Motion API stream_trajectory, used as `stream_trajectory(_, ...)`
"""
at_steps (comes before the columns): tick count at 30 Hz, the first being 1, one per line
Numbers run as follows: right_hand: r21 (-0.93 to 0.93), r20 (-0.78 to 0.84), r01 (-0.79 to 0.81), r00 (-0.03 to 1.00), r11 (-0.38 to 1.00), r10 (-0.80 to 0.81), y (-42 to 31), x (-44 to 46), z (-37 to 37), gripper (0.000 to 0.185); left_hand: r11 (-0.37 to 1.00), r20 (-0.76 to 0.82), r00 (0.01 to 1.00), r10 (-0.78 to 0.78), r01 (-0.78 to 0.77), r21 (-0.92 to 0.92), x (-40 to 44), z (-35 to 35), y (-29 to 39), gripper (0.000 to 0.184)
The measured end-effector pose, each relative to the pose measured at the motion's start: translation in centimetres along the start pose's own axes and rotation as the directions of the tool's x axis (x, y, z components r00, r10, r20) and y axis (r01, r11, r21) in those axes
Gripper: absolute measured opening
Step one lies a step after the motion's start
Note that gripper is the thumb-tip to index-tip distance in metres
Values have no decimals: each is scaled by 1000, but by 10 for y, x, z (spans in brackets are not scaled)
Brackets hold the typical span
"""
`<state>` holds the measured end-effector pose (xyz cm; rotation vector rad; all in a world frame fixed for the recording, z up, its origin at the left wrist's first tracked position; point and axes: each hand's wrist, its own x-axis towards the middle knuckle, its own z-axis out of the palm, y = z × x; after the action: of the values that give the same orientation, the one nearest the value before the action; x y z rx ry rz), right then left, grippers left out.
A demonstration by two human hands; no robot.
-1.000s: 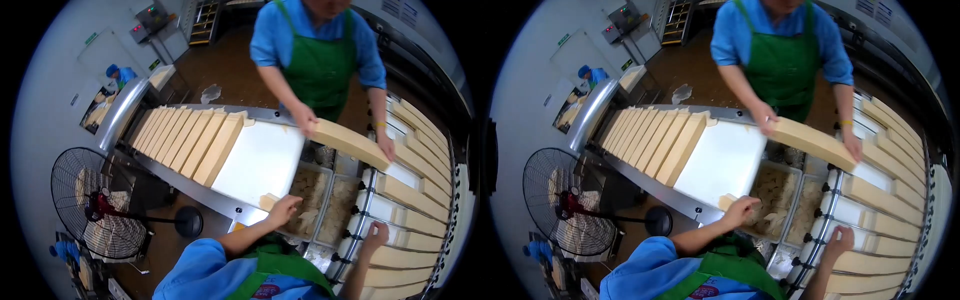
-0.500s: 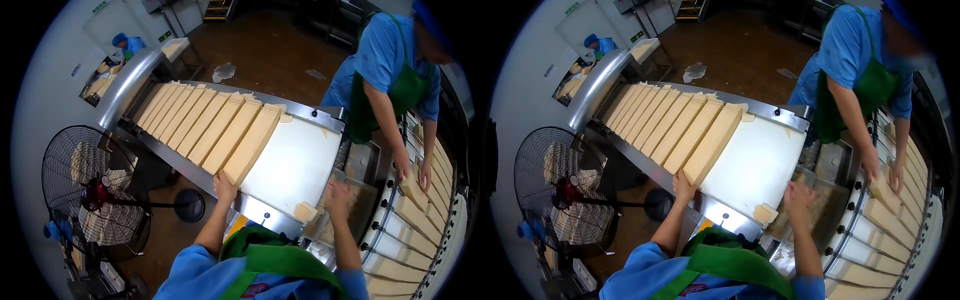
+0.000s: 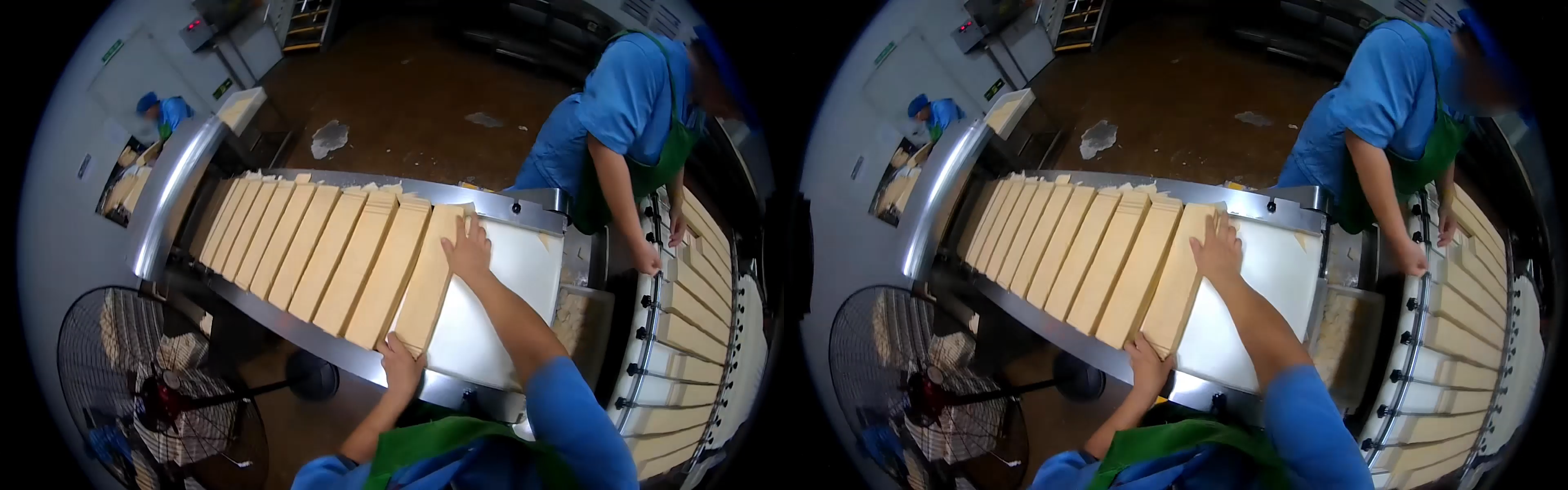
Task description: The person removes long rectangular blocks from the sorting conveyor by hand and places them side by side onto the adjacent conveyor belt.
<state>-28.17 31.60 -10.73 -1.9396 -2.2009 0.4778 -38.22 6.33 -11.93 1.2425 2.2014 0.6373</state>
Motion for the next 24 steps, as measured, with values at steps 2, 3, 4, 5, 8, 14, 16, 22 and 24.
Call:
stream_trajectory(2, -28, 6, 40, 999, 999, -40, -13, 19, 3, 67, 999, 6, 1000, -17, 17, 48, 2, 0, -2, 93)
stream_trajectory(3, -34, 93, 37, 995, 999, -34, -19, 29, 1, 69, 999, 14, 1000, -6, 5, 49, 3, -2, -2, 93)
stream_trajectory(4, -34, 87, 27, 996, 999, -24, -28, 31, -5, 69, 995, -7, 999, 53, -52, 87, 4, -2, -2, 93)
stream_trajectory(5, -59, 144, -11, 989, 998, 20, -36, 31, -11, 71, 986, -25, 993, 112, -108, 123, 6, -2, -2, 92)
stream_trajectory(8, -88, 191, -59, 979, 994, 75, -34, 33, -12, 75, 975, 44, 992, 119, -125, 181, 10, 3, -3, 84)
stream_trajectory(14, -49, 186, -357, 914, 933, 360, 29, 9, -54, 85, 974, 182, 971, 152, -178, 137, 10, 0, 15, 87)
stream_trajectory(16, -53, 180, -453, 872, 890, 454, 62, -8, -71, 89, 957, 240, 942, 234, -266, 112, 7, 7, 23, 85)
stream_trajectory(22, 299, -88, -591, 765, 749, 638, 157, -85, -87, 90, 945, 480, 839, 257, -322, 58, -13, 28, 82, 80)
stream_trajectory(24, 457, -161, -588, 683, 667, 712, 192, -117, -87, 85, 887, 375, 825, 423, -462, 16, -20, 45, 83, 78)
